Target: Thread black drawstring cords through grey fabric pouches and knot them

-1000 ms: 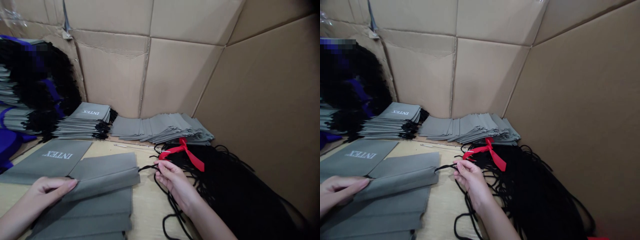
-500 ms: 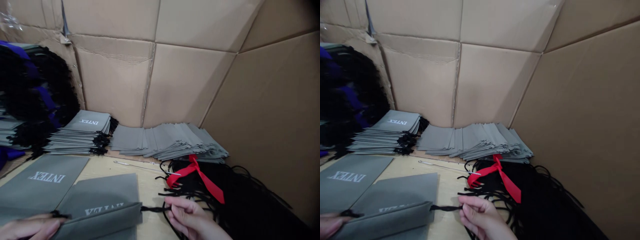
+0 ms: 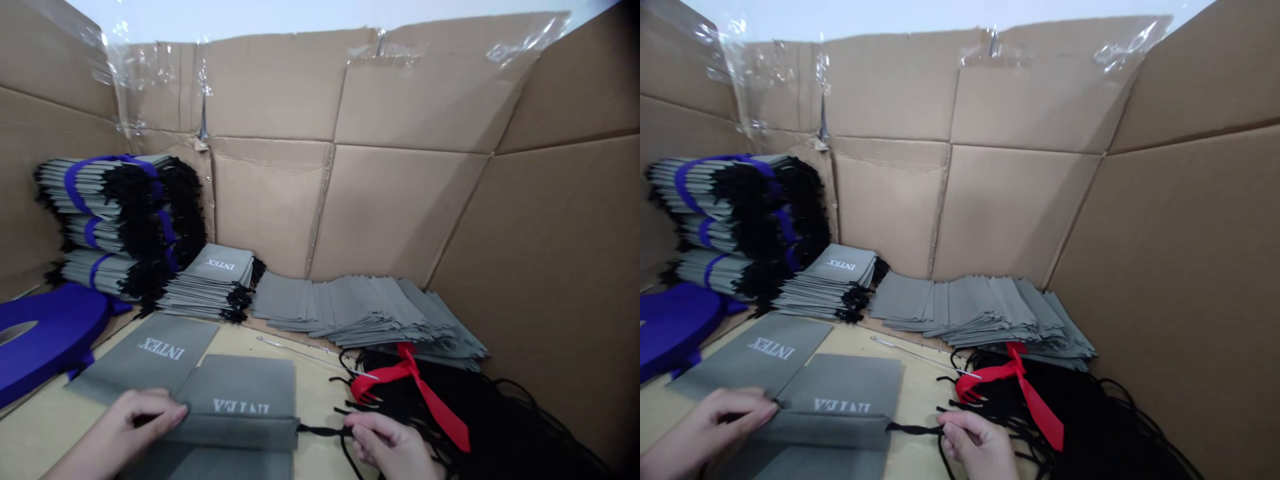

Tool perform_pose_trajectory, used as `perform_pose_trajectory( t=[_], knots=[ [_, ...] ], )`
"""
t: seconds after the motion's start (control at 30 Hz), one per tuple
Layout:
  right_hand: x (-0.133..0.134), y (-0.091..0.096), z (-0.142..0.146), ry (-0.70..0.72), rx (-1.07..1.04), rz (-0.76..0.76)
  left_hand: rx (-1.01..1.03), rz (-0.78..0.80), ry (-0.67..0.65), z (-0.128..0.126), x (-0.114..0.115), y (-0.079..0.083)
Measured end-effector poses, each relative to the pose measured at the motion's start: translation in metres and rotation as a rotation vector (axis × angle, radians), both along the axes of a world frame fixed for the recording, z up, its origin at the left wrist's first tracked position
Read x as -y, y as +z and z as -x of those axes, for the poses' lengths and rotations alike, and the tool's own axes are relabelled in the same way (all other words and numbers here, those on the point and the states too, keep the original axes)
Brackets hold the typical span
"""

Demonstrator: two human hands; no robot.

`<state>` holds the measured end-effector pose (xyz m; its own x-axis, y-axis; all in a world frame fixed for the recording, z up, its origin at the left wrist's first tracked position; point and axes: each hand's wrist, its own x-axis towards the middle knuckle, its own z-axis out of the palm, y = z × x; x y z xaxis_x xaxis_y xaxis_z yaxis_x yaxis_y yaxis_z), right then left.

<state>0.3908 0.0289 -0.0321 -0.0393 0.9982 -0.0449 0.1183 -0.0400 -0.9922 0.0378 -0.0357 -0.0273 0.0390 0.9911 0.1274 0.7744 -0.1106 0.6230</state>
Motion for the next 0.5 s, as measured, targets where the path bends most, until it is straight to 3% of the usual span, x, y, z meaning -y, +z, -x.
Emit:
perform_pose_trajectory(
  t=[0.17, 0.37, 0.43, 0.5],
  knots=[
    [0.006, -0.006, 0.007, 0.038, 0.324, -0.319, -0.199, -0.110, 0.049, 0.004, 0.015, 0.030],
    [0.024, 0.010, 0.027, 0.110, 0.366, -0.452, -0.525, -0.430, 0.114, 0.005, 0.023, 0.015],
    [0.031, 0.016, 0.032, 0.141, 0.355, -0.460, -0.626, -0.463, 0.105, -0.014, 0.026, 0.013],
    [0.036, 0.017, 0.036, 0.146, 0.329, -0.477, -0.702, -0.471, 0.010, -0.044, 0.030, 0.018]
  ],
)
